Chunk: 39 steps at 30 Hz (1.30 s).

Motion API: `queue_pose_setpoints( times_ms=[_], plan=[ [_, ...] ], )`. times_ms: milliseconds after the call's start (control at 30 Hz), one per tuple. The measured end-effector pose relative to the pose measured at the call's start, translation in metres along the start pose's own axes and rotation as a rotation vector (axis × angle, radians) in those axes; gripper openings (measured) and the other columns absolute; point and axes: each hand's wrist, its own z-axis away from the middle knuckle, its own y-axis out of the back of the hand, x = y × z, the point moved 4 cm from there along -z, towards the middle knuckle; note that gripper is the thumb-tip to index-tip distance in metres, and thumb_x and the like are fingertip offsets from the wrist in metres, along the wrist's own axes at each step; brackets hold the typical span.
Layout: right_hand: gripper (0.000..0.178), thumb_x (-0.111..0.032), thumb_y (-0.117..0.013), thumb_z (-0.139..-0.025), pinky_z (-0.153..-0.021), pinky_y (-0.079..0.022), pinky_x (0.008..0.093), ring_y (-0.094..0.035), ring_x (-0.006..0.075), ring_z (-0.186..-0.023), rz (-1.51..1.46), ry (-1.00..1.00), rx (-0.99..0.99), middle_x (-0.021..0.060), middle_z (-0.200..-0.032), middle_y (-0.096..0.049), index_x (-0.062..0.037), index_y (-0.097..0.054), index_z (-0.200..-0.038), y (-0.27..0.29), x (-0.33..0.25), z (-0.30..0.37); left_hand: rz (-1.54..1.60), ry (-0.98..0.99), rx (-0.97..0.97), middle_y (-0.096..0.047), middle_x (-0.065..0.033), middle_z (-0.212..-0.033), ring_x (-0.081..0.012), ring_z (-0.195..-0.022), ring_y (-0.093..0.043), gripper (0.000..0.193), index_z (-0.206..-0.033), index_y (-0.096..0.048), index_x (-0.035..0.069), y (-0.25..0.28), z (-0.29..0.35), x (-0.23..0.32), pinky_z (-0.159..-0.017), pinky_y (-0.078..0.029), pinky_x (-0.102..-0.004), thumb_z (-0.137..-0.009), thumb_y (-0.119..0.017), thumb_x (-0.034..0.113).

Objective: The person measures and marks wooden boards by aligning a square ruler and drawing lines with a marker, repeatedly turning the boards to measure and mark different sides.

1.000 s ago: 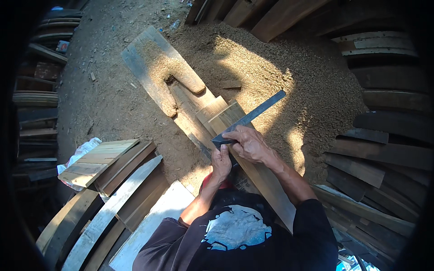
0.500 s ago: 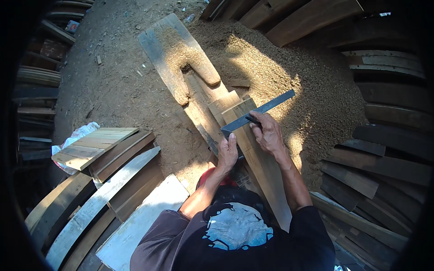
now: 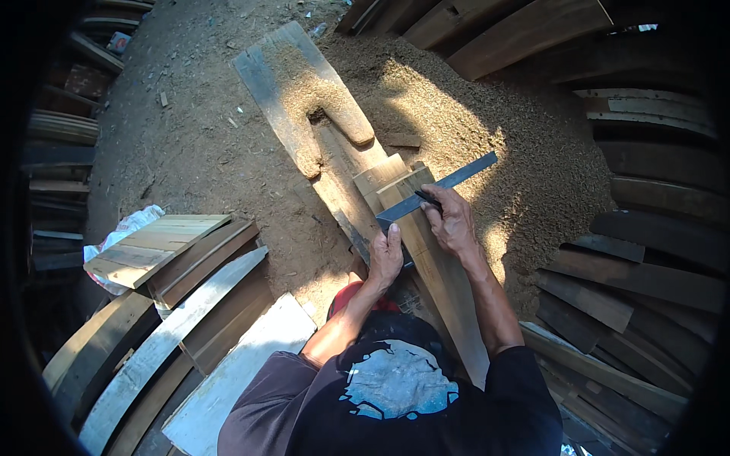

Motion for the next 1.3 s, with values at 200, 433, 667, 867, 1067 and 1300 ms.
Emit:
queue_pose_setpoints(
  times_ms=[200, 433, 667, 867, 1067, 1300],
  plan=[
    [0.03, -0.007, -0.07, -0.094, -0.088, -0.058, 0.0349, -0.073, 0.024, -0.098, -0.107, -0.077, 0.044, 0.0155, -0.107, -0.074, 0.0016, -0.069, -0.122, 0.01, -0.006, -0.003, -0.001, -0.036, 0.023, -0.057, -0.0131, -0.07, -0.0247, -0.064, -0.055, 0.038, -0.094, -0.061, 0.0, 0.001, -0.001, 0.012, -0.063, -0.046, -0.0431, -0.111, -0.05, 0.032],
    [0.027, -0.018, -0.067, -0.099, -0.075, -0.051, 0.0325, -0.063, 0.0147, -0.081, -0.104, -0.14, 0.142, 0.0067, -0.091, -0.07, 0.0012, -0.072, -0.117, 0.029, -0.001, -0.007, 0.002, 0.019, -0.017, -0.067, -0.0105, -0.082, -0.0197, -0.076, -0.061, 0.041, -0.108, -0.065, -0.001, 0.006, 0.0, 0.012, -0.072, -0.05, -0.0393, -0.112, -0.046, 0.036],
    [0.035, -0.023, -0.067, -0.096, -0.079, -0.053, 0.0401, -0.069, 0.0283, -0.087, -0.026, -0.167, 0.06, 0.0176, -0.093, -0.07, 0.0015, -0.069, -0.12, 0.011, -0.018, 0.032, -0.088, 0.105, -0.159, -0.072, -0.0146, -0.089, -0.0222, -0.082, -0.068, 0.045, -0.11, -0.066, -0.002, 0.011, 0.006, 0.026, -0.076, -0.052, -0.0411, -0.112, -0.045, 0.038],
    [0.046, -0.038, -0.076, -0.092, -0.078, -0.05, 0.0335, -0.061, 0.0164, -0.087, -0.41, -0.32, -0.004, 0.0087, -0.097, -0.066, 0.0012, -0.071, -0.115, -0.011, -0.01, 0.122, -0.054, -0.213, -0.469, -0.067, -0.022, -0.087, -0.0465, -0.083, -0.068, 0.022, -0.111, -0.063, 0.001, -0.015, 0.045, 0.063, -0.071, -0.053, -0.052, -0.101, -0.063, 0.02],
    [0.031, -0.035, -0.064, -0.103, -0.06, -0.037, 0.0262, -0.048, 0.0042, -0.068, -0.531, -0.486, 0.487, -0.0069, -0.072, -0.053, -0.0059, -0.068, -0.091, 0.024, 0.026, 0.18, -0.683, -0.684, -1.132, -0.056, -0.0246, -0.129, -0.0448, -0.131, -0.05, 0.065, -0.137, -0.051, 0.004, -0.063, 0.08, 0.071, -0.108, -0.041, -0.0542, -0.085, -0.078, 0.033],
    [0.047, -0.04, -0.064, -0.102, -0.053, -0.031, 0.0339, -0.039, 0.0084, -0.06, -0.275, -0.801, 0.828, -0.0047, -0.062, -0.044, -0.0123, -0.051, -0.067, 0.07, 0.122, 0.322, -1.122, -1.318, -1.029, -0.029, -0.0243, -0.167, -0.0458, -0.157, -0.02, 0.066, -0.157, -0.041, 0.011, -0.087, 0.125, -0.003, -0.127, -0.015, -0.0639, -0.095, -0.055, 0.028]
  ],
)
